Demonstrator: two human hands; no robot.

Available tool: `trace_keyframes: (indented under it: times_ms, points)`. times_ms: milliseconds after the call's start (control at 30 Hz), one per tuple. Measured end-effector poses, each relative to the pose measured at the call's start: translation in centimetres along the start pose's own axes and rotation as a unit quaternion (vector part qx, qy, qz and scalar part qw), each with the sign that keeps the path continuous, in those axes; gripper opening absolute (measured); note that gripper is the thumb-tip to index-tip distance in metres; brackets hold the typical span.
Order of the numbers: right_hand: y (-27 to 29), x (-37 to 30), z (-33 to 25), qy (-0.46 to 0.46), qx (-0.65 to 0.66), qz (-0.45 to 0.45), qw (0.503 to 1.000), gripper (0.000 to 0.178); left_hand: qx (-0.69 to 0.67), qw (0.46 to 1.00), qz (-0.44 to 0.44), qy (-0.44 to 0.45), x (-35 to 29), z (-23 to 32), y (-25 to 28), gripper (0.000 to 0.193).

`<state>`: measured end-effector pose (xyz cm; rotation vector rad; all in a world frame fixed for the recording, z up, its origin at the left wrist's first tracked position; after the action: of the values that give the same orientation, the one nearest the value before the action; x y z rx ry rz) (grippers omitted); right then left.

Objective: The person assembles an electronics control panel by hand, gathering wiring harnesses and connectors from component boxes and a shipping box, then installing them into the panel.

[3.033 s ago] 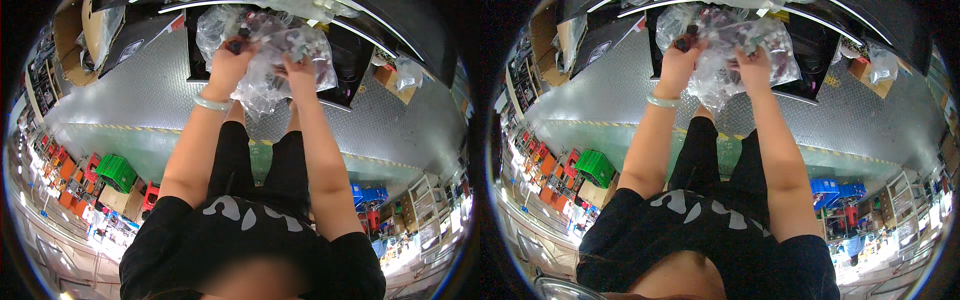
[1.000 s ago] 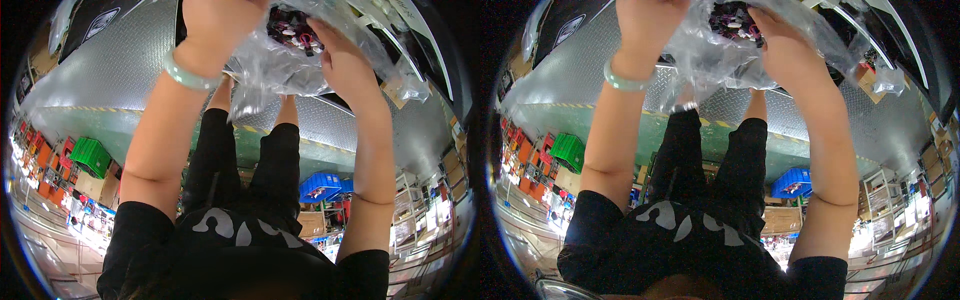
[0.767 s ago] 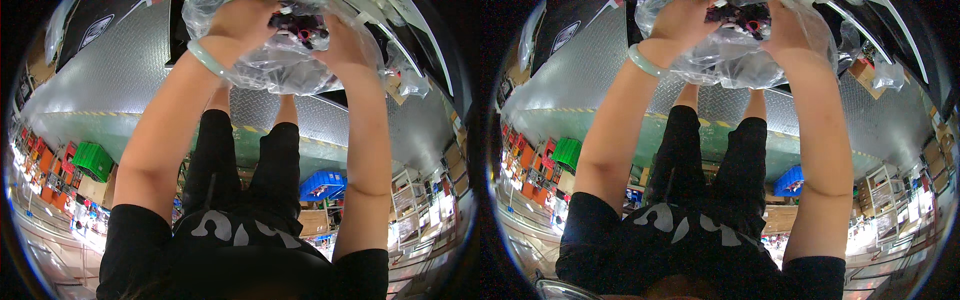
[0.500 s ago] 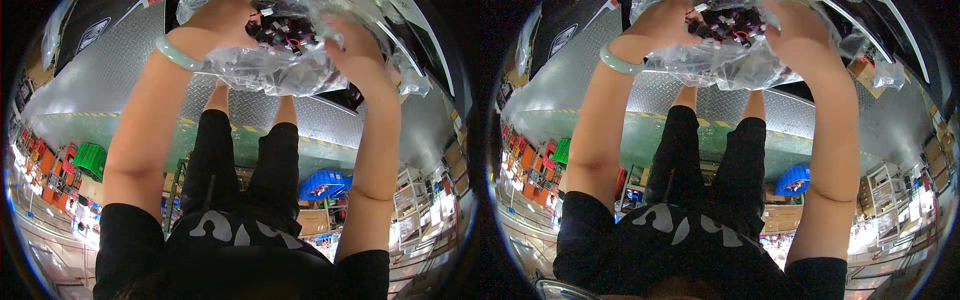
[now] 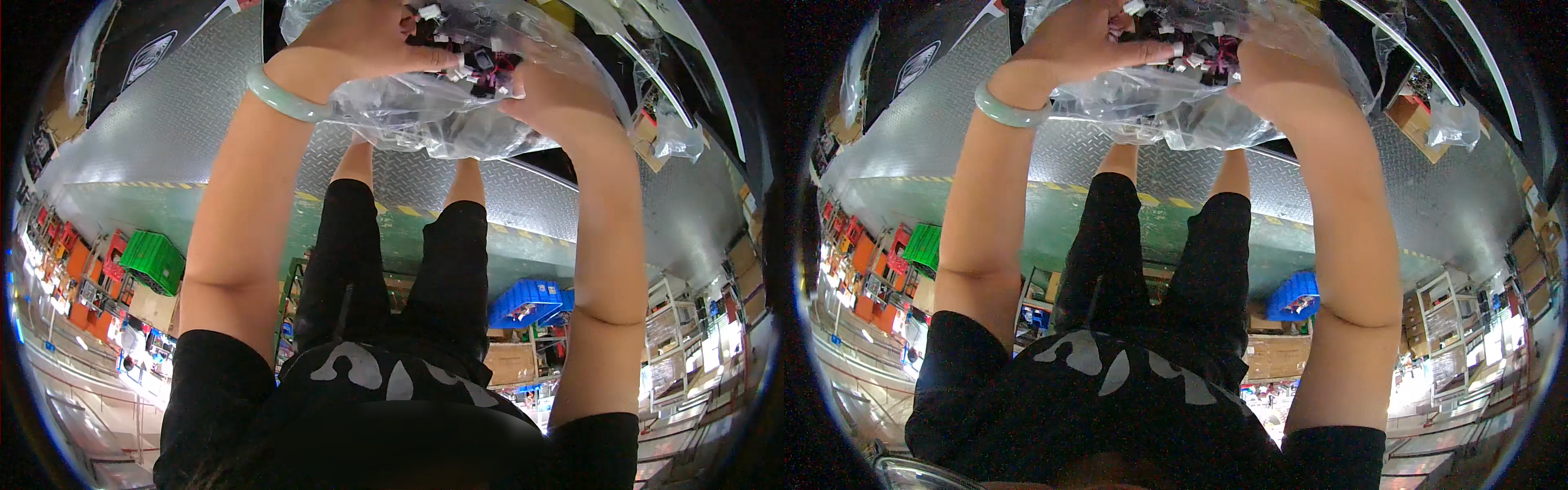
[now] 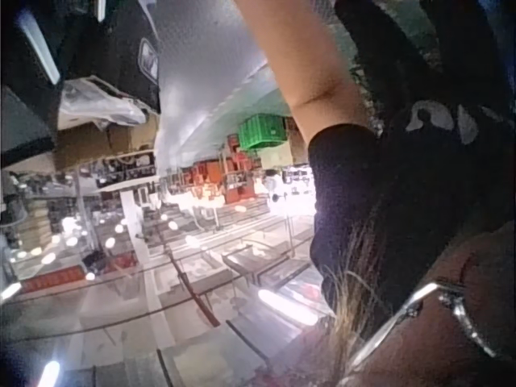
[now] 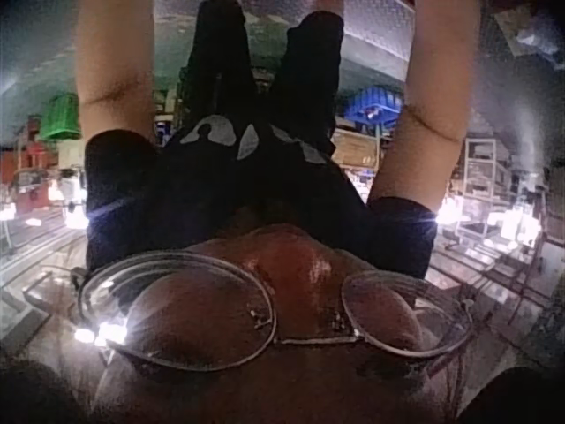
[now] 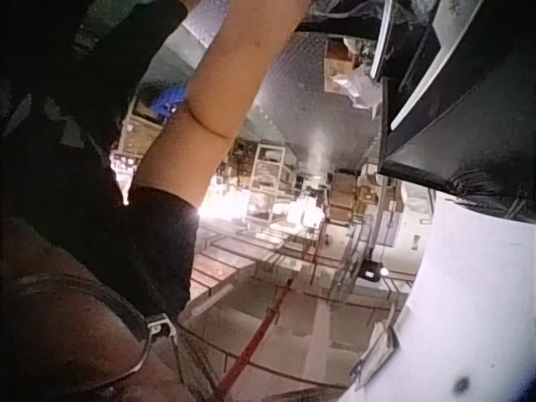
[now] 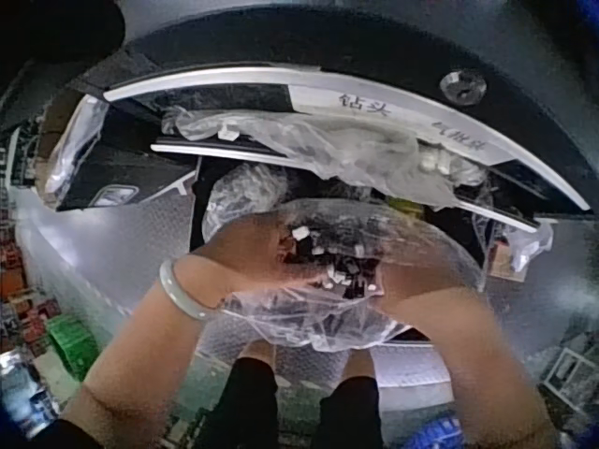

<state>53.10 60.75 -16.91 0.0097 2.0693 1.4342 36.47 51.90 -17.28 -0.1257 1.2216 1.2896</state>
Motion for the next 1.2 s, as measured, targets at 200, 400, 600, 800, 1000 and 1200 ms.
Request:
trace_keyframes:
  times_ms: [200, 400, 600, 800, 1000, 1200]
  points:
    - [0.1, 0.6, 0.4, -0.033, 0.064, 0.136, 0.988, 0.016, 0.114, 0.935, 0.296, -0.160, 0.9, 0.5, -2.2, 0.029]
    - [-2.7, 1.8, -0.6, 0.111, 0.107, 0.248, 0.956, 0.027, 0.100, 0.949, 0.227, -0.192, 1.8, -0.8, -3.2, 0.037]
    - [-2.2, 1.3, 0.8, 0.190, 0.096, 0.126, 0.969, 0.022, -0.068, 0.976, 0.118, -0.173, 1.8, -2.5, -1.7, 0.047]
    - [-1.5, 0.5, 1.1, 0.005, 0.155, 0.113, 0.981, 0.015, 0.062, 0.989, 0.084, -0.102, 0.8, -2.7, -2.1, 0.066]
    - [-2.0, 2.3, -3.2, 0.034, 0.156, 0.165, 0.973, 0.014, 0.030, 0.990, 0.094, -0.104, -0.2, -2.9, -2.0, 0.071]
    - [-3.4, 2.4, -1.2, 0.120, 0.192, 0.251, 0.941, 0.017, -0.167, 0.982, 0.075, -0.051, -0.4, -5.0, -2.3, 0.086]
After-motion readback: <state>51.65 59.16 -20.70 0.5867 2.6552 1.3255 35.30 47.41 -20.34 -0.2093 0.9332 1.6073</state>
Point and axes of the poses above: each hand's wrist, its own x-axis towards the middle knuckle, its own y-axis out of the back of the hand, z = x × y, the point moved 3 cm from there along x, towards the middle knuckle, and after that the axes turned 12 degrees about z, right-handed, at the moved point
